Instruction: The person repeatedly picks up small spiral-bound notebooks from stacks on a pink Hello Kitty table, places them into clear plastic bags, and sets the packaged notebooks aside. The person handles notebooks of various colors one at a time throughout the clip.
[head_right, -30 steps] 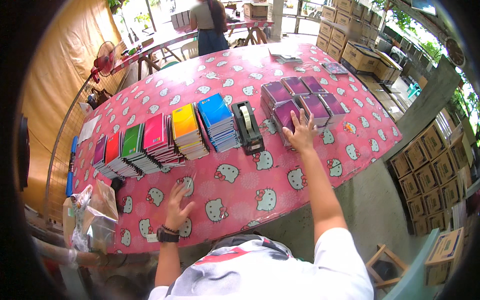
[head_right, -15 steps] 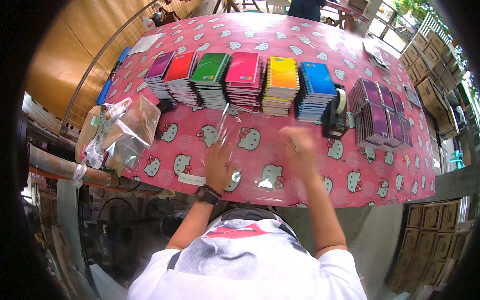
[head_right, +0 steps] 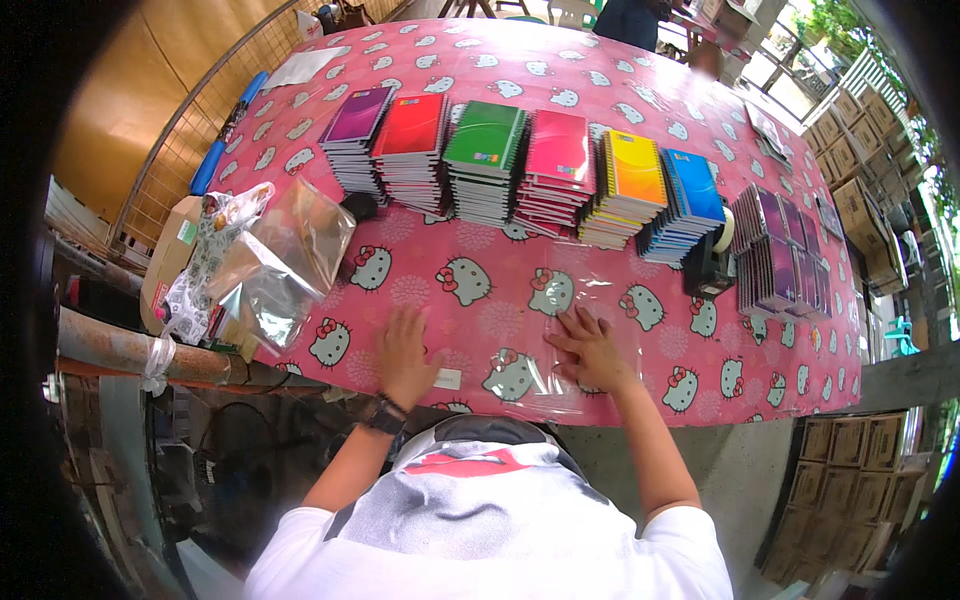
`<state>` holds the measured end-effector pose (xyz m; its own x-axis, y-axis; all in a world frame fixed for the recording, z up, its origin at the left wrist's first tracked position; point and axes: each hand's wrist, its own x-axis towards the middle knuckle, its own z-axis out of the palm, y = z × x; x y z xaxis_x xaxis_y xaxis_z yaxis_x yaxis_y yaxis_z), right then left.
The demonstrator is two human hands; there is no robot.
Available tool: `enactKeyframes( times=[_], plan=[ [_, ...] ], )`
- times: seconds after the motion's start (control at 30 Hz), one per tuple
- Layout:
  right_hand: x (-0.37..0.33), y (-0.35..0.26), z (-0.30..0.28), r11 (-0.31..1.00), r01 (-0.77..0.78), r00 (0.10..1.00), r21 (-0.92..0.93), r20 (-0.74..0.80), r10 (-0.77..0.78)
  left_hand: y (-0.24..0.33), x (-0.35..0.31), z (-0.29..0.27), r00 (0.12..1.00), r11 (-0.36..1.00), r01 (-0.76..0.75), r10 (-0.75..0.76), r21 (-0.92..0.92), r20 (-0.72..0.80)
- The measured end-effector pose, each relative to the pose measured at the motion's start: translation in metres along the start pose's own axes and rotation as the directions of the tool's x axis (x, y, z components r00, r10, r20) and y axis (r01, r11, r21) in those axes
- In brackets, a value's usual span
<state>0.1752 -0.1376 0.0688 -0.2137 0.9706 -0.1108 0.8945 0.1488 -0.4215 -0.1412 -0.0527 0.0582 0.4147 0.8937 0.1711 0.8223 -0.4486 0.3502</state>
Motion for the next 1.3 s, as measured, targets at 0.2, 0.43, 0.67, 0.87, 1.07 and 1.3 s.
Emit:
enactKeyframes(
  times=[0.2, 0.43, 0.67, 0.87, 1.07, 1.3],
  plan=[
    [0.085, -0.068, -0.064, 0.991, 0.117, 0.973, 0.072, -0.21, -0.1, -0.013, 0.03, 0.031, 0.903, 0.943, -0.326, 0.332, -0.066, 0.274],
    [0.312, -0.202, -0.097, 0.849, 0.473, 0.745, -0.235, -0.409, -0.528, -0.05, 0.049, -0.007, 0.923, 0.931, -0.325, 0.35, -0.165, 0.161],
    [0.43, -0.24, -0.058, 0.82, 0.088, 0.844, -0.566, -0.395, -0.364, -0.069, 0.029, -0.028, 0.982, 0.827, -0.188, 0.151, -0.53, -0.114],
    [0.412, -0.231, -0.068, 0.85, 0.215, 0.804, -0.48, -0.408, -0.433, -0.074, 0.037, -0.073, 0.968, 0.81, -0.057, -0.099, -0.584, -0.231],
    [0.277, -0.269, -0.081, 0.667, 0.677, 0.68, 0.311, -0.61, -0.407, -0.102, 0.059, -0.085, 0.95, -0.761, -0.238, -0.313, -0.604, 0.02],
    [0.305, -0.175, -0.098, 0.896, 0.195, 0.641, -0.398, -0.64, -0.424, -0.116, 0.037, -0.089, 0.848, -0.646, -0.194, -0.489, -0.738, 0.205]
  ],
)
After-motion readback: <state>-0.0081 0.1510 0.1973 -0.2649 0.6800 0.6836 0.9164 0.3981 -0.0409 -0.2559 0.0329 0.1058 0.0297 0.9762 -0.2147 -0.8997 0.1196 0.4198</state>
